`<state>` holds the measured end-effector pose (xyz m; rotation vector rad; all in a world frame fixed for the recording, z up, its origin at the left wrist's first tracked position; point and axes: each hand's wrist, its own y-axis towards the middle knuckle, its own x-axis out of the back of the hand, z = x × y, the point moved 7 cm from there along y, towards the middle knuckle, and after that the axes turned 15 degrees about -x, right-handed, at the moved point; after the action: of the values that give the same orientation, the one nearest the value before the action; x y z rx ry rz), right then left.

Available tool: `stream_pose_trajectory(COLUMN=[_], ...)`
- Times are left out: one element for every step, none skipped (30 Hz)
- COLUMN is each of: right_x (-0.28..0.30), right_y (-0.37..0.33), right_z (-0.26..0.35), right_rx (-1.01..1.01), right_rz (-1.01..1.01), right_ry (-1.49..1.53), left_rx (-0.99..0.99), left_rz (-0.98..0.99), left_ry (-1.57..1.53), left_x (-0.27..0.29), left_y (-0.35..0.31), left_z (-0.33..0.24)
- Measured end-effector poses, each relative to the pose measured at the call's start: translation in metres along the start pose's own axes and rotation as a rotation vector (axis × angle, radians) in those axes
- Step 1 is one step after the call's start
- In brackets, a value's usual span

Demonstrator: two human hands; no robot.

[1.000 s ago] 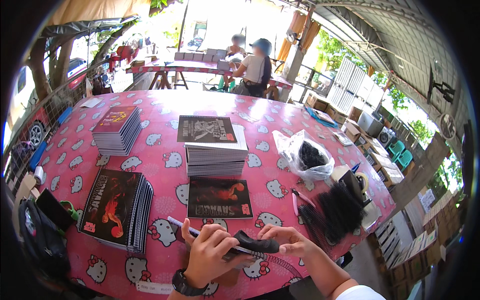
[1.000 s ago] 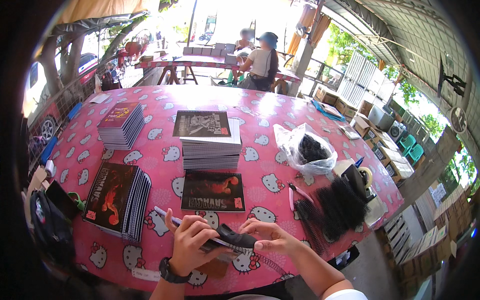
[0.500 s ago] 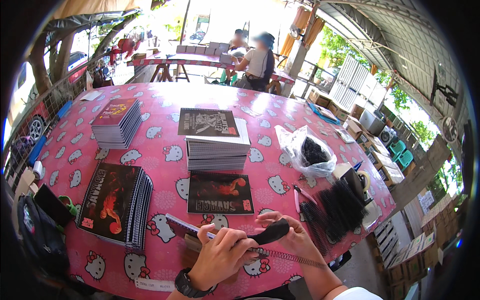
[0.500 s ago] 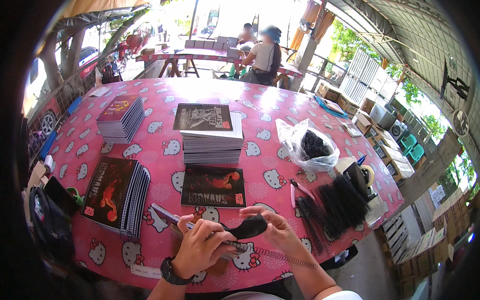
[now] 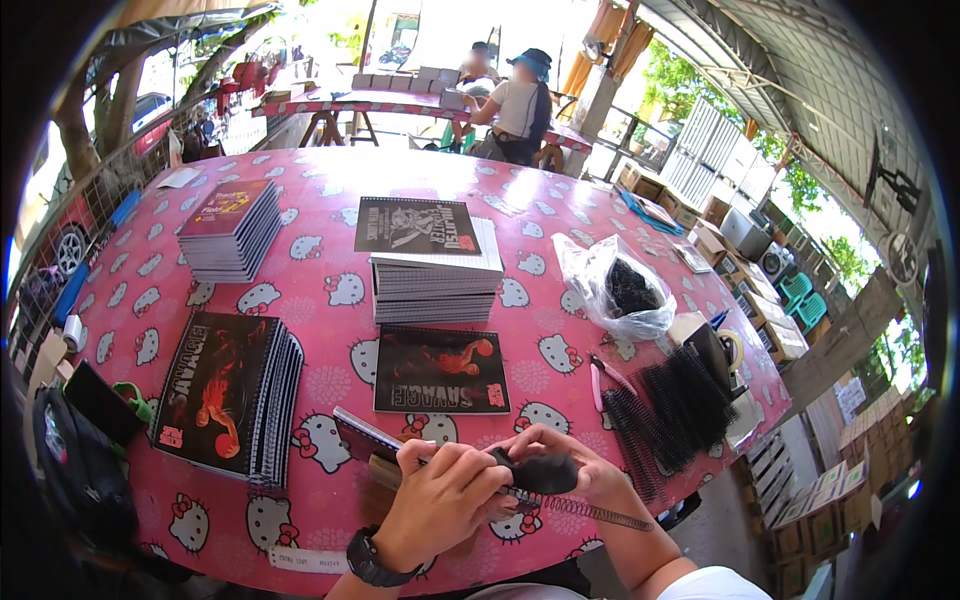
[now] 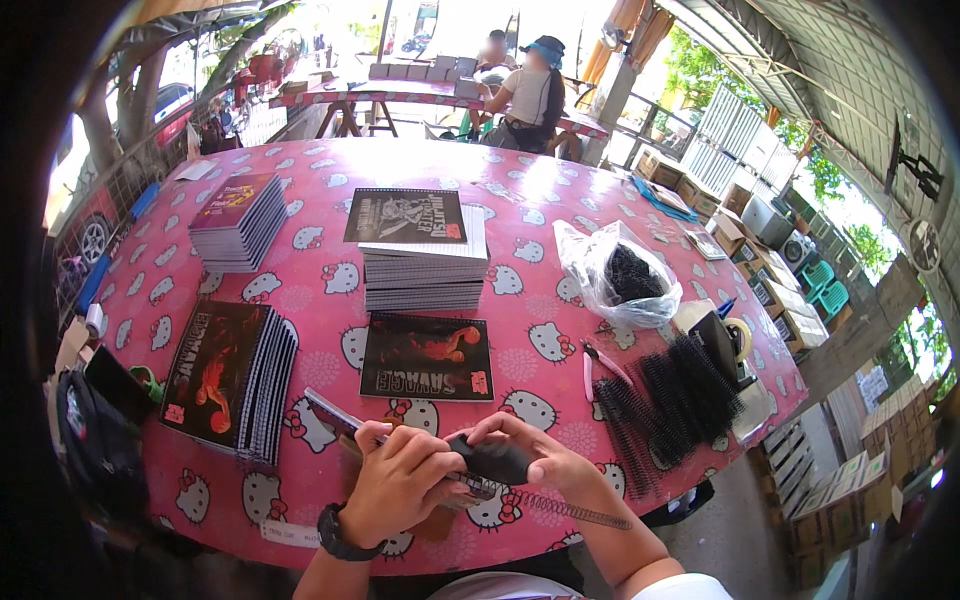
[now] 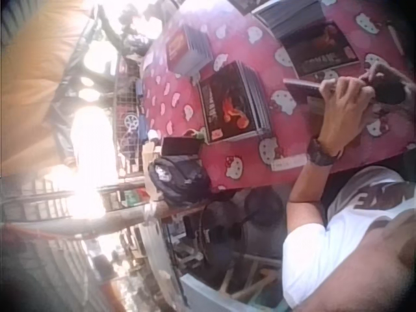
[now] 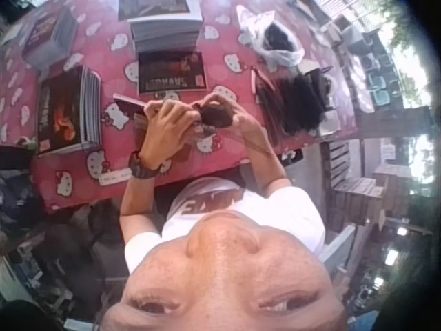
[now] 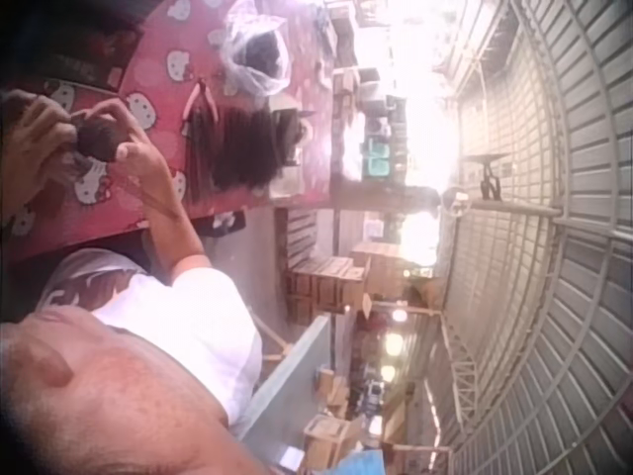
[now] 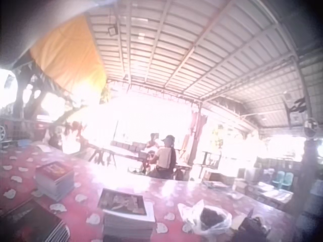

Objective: The person inserts plastic spiral coils into the punched holes of several notebooks by hand and then uses a crimping tool to cut and secure the ends of the coils.

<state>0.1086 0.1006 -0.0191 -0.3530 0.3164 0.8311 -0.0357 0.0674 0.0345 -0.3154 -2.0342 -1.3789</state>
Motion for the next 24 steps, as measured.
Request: stream_pose_trajectory(right_x=[-0.001,0.001,0.002,0.003,0.004,0.005,0.006,0.005,0.006,0.007,0.007,0.007,0.007,0.007,0.007,0.007,0.005,0.003,0.001,-0.002,-0.002,-0.001,0.002,0.008], right_y=[0.000,0.000,-0.002,-0.002,-0.003,-0.004,-0.006,-0.006,-0.006,-0.006,-0.006,-0.007,-0.007,-0.008,-0.008,-0.007,-0.007,-0.005,-0.004,-0.003,-0.005,-0.006,-0.007,-0.011], right_z=[0.000,0.002,0.004,0.005,0.003,0.004,0.005,0.004,0.004,0.004,0.005,0.005,0.005,0.005,0.004,0.004,0.004,0.003,0.005,0.008,0.005,0.004,0.004,0.005], right_rx=[-0.003,0.032,0.068,0.075,0.073,0.092,0.111,0.117,0.116,0.134,0.151,0.153,0.160,0.167,0.167,0.172,0.178,0.174,0.192,0.210,0.192,0.155,0.118,0.111], right_rz=[0.001,-0.039,-0.081,-0.146,-0.149,-0.177,-0.204,-0.187,-0.186,-0.179,-0.172,-0.173,-0.173,-0.173,-0.174,-0.179,-0.185,-0.184,-0.190,-0.196,-0.198,-0.223,-0.246,-0.306], right_ry=[0.001,0.020,0.043,0.070,0.075,-0.001,-0.077,-0.057,-0.054,-0.061,-0.068,-0.065,-0.053,-0.040,-0.036,-0.051,-0.067,-0.064,-0.094,-0.124,-0.103,-0.108,-0.114,-0.204], left_rx=[-0.017,-0.034,-0.032,-0.010,0.013,0.011,0.023,0.033,0.036,0.020,0.004,0.003,0.010,0.017,0.018,0.014,0.010,0.015,0.034,0.054,0.075,0.093,0.113,0.133], left_rz=[0.023,0.046,0.049,0.033,0.017,0.020,0.048,0.077,0.080,0.099,0.119,0.122,0.047,-0.028,-0.024,-0.007,0.009,0.011,-0.017,-0.046,-0.033,-0.134,-0.236,-0.301], left_ry=[0.063,0.126,0.121,0.023,-0.074,-0.077,-0.038,0.000,0.000,0.055,0.109,0.108,0.038,-0.032,-0.033,-0.005,0.024,0.023,0.004,-0.014,-0.025,-0.095,-0.162,-0.157], left_x=[0.000,-0.001,-0.001,-0.001,-0.002,-0.002,-0.003,-0.004,-0.004,-0.005,-0.005,-0.005,-0.002,0.002,0.001,-0.001,-0.002,-0.002,0.001,0.004,0.002,0.007,0.011,0.012], left_y=[0.001,0.002,0.001,0.000,-0.001,-0.001,-0.001,-0.001,-0.001,-0.001,-0.001,0.001,0.005,0.007,0.006,0.005,0.005,0.004,0.003,0.002,-0.004,-0.008,-0.013,-0.015], left_z=[-0.002,-0.003,-0.002,0.001,0.003,0.003,0.003,0.004,0.004,0.003,0.002,0.001,0.000,0.000,0.001,0.001,0.001,0.001,0.001,0.001,0.002,0.008,0.012,0.013])
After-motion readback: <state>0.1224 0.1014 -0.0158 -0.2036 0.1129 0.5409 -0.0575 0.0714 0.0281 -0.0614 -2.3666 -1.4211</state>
